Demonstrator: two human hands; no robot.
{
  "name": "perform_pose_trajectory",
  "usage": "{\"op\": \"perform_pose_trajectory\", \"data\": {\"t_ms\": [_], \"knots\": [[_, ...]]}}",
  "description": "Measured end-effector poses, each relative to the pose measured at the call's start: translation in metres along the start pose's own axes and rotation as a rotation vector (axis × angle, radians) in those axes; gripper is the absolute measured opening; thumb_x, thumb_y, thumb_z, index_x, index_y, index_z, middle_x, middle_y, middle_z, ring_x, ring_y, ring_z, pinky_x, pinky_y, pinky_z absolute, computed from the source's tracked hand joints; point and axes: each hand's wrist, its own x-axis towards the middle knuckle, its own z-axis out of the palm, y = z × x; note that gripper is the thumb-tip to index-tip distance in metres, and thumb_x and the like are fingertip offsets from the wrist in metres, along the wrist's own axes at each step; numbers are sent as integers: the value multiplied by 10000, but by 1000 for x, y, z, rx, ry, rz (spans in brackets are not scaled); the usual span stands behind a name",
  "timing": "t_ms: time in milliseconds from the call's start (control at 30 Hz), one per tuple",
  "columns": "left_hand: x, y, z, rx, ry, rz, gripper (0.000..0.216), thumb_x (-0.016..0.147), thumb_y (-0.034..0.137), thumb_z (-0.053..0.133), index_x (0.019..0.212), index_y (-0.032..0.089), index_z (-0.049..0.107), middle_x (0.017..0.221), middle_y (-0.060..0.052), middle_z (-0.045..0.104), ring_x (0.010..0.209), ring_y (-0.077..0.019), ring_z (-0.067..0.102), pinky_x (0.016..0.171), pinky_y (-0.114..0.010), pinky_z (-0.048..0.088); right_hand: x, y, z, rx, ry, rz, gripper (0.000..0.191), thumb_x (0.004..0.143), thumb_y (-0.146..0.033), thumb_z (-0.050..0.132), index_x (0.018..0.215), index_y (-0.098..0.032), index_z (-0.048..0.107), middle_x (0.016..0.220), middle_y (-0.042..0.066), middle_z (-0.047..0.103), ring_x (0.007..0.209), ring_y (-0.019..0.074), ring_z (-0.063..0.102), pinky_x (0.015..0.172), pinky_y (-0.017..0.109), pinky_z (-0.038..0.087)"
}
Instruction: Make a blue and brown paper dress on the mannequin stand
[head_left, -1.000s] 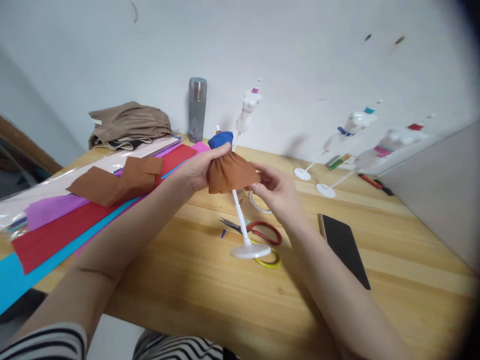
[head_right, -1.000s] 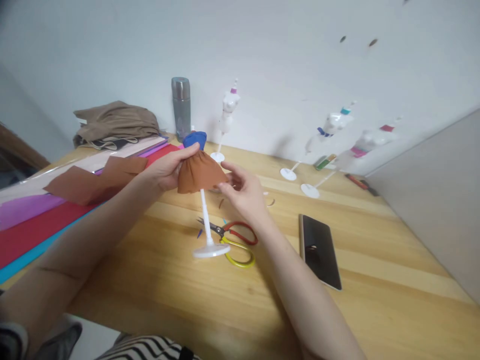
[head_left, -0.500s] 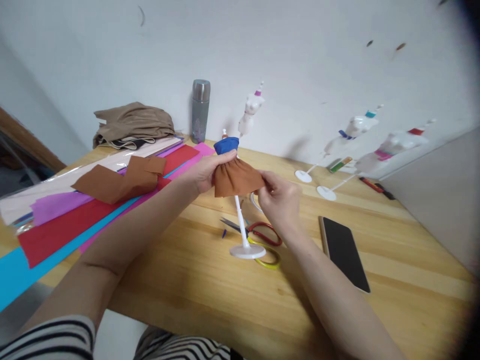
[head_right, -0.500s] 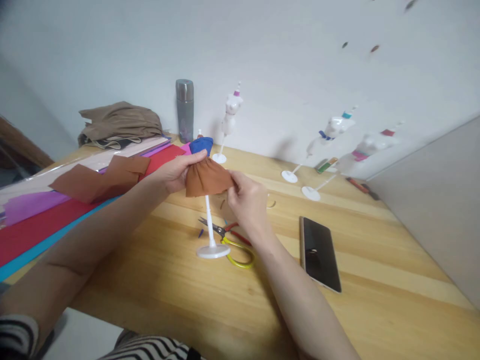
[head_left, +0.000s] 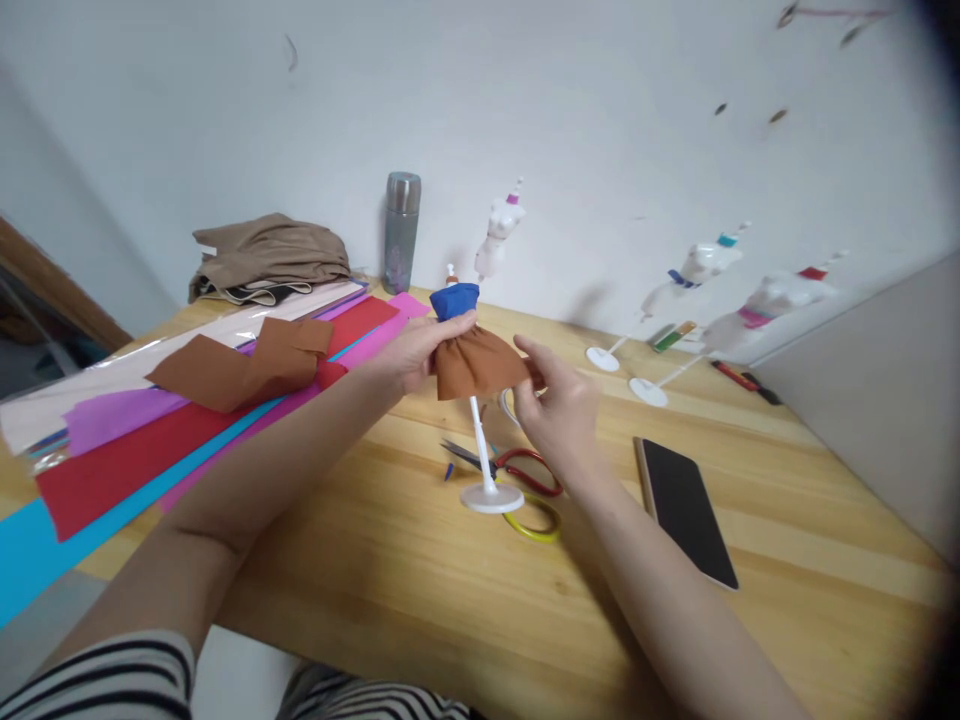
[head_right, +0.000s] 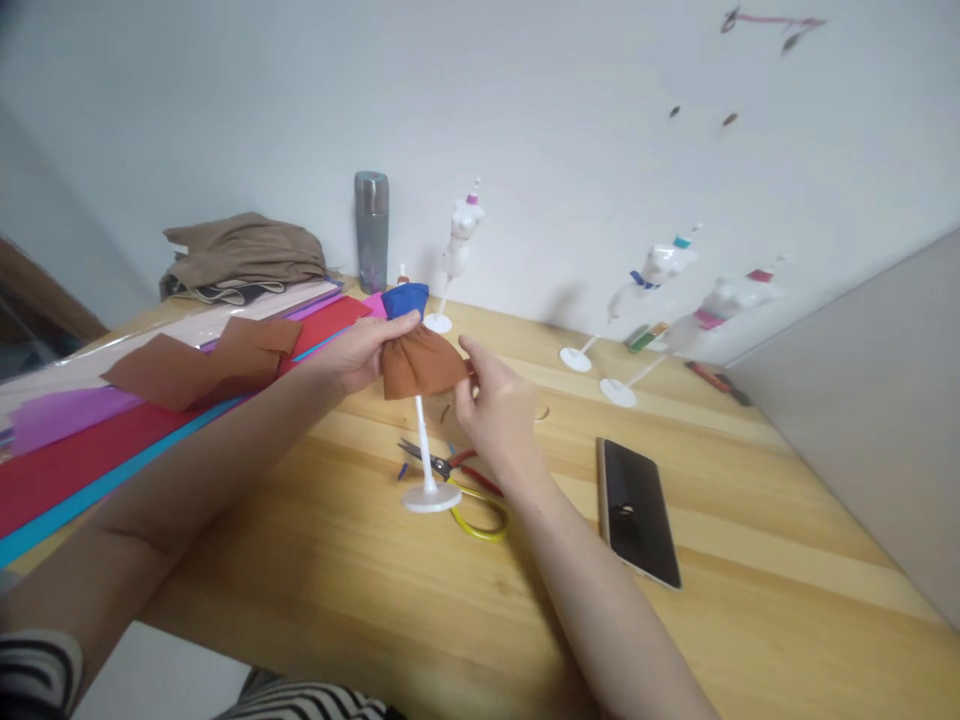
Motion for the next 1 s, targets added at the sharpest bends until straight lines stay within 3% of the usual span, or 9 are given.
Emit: {"op": "perform_pose_trajectory", "data": {"t_ms": [100, 267, 433, 667, 833, 1000], "knots": [[1, -3, -3, 4, -20, 19, 185, 815, 264, 805, 840, 114, 699, 830, -59, 756, 771, -147, 698, 874, -308, 515, -3, 6, 5, -78, 26, -75, 519, 775, -187, 555, 1282, -219, 662, 929, 89, 794, 747, 260, 718, 711, 409, 565], [3, -3, -3, 38, -27, -20, 227, 822, 337, 790, 840, 124, 713, 858, -73, 768, 802, -175, 717, 880, -334, 529, -4, 15, 7, -144, 59, -119, 406, 797, -137, 510, 1113, -241, 742, 921, 95, 798, 760, 257, 725, 697, 392, 555], [2, -1, -2, 61, -34, -84, 238, 878, 389, 707, 854, 153, 724, 853, -68, 768, 835, -197, 723, 884, -343, 539, -4, 22, 5, -170, 114, -122, 360, 831, -157, 520, 1086, -247, 758, 852, 85, 795, 704, 248, 714, 649, 376, 551], [4, 8, -8, 82, -28, -44, 227, 822, 368, 778, 860, 151, 727, 838, -71, 770, 810, -207, 726, 818, -327, 542, -9, 30, 10, -135, 54, -168, 448, 728, -139, 536, 1108, -251, 743, 932, 74, 802, 775, 253, 735, 733, 398, 579], [4, 18, -12, 102, -41, 6, 204, 826, 352, 787, 863, 159, 735, 803, -59, 764, 781, -192, 718, 828, -325, 552, 0, 28, -3, 180, -53, -122, 437, 708, -211, 579, 1115, -231, 736, 989, 86, 787, 867, 278, 730, 797, 443, 570], [-2, 9, -4, 146, -218, -4, 276, 789, 398, 822, 860, 142, 746, 858, -82, 770, 892, -223, 726, 872, -329, 541, 16, 18, -14, 738, -15, 308, 319, 828, -476, 589, 989, -264, 764, 1100, 88, 777, 1015, 280, 721, 812, 423, 562]]}}
